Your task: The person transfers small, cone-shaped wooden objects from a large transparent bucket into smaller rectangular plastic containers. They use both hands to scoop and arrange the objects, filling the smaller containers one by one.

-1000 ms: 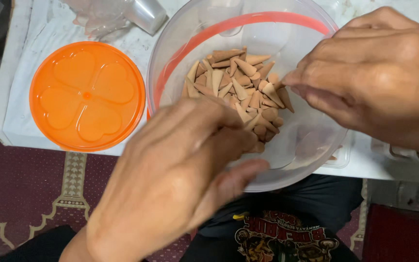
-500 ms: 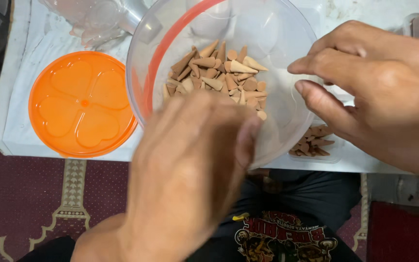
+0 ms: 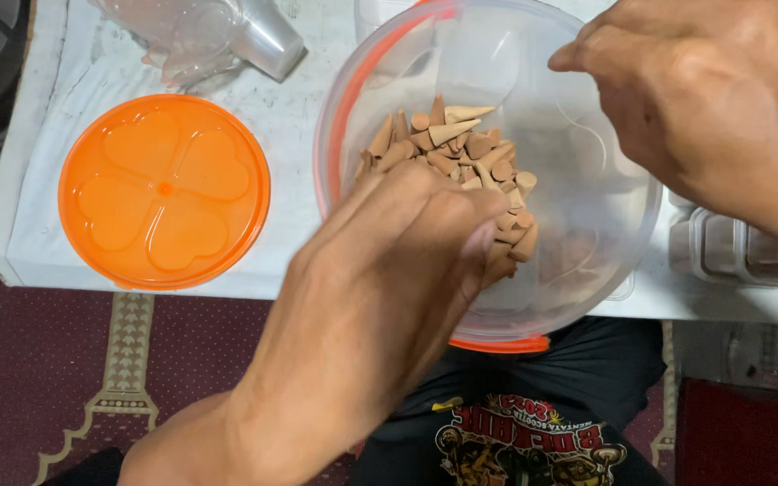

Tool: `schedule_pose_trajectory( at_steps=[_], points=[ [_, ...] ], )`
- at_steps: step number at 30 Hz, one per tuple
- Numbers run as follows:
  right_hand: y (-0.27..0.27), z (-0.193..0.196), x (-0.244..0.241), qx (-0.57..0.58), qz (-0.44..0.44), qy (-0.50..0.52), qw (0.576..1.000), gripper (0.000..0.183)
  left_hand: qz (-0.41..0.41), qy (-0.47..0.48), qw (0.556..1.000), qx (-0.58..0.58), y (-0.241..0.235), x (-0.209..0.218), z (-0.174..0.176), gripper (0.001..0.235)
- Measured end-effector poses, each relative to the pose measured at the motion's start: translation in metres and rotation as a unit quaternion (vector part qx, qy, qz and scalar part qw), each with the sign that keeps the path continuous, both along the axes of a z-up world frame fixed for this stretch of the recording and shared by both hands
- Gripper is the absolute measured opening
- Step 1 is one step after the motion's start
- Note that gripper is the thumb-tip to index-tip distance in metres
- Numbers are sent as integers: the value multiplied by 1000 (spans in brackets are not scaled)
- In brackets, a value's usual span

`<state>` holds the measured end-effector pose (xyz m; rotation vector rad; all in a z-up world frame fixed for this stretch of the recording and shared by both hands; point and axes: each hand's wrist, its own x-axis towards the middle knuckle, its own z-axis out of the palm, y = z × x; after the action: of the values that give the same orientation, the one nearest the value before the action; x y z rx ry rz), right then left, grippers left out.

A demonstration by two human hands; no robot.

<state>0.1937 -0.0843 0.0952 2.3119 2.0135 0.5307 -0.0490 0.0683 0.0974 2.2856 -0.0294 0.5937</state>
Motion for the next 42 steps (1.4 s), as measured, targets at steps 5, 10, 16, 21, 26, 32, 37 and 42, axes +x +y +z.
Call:
schedule_pose_trajectory(
  at_steps=[5,10,16,21,26,32,37,42],
  points=[
    [12,0,-13,6,54,-34,998,18,35,-18,987,157,22,24,-16,25],
    [47,-1,-26,-196,-68,137,969,19,40,86,981,168,22,34,-20,31],
    [77,-34,-27,-437,-183,169,864,19,90,93,955,268,20,38,-31,18],
    [78,-59,-18,-398,-118,136,900,17,117,236,927,269,9,58,-32,35],
    [77,-44,-16,-384,-112,124,908,5,110,250,918,287,10,71,-44,26],
    [71,3,-19,-355,-101,223,902,16,148,255,898,326,14,71,-56,19],
    [60,24,-25,-363,-94,257,891,14,158,268,892,329,22,71,-52,15],
    [34,27,-21,-194,25,314,929,20,175,289,881,330,49,70,-43,16]
  ],
)
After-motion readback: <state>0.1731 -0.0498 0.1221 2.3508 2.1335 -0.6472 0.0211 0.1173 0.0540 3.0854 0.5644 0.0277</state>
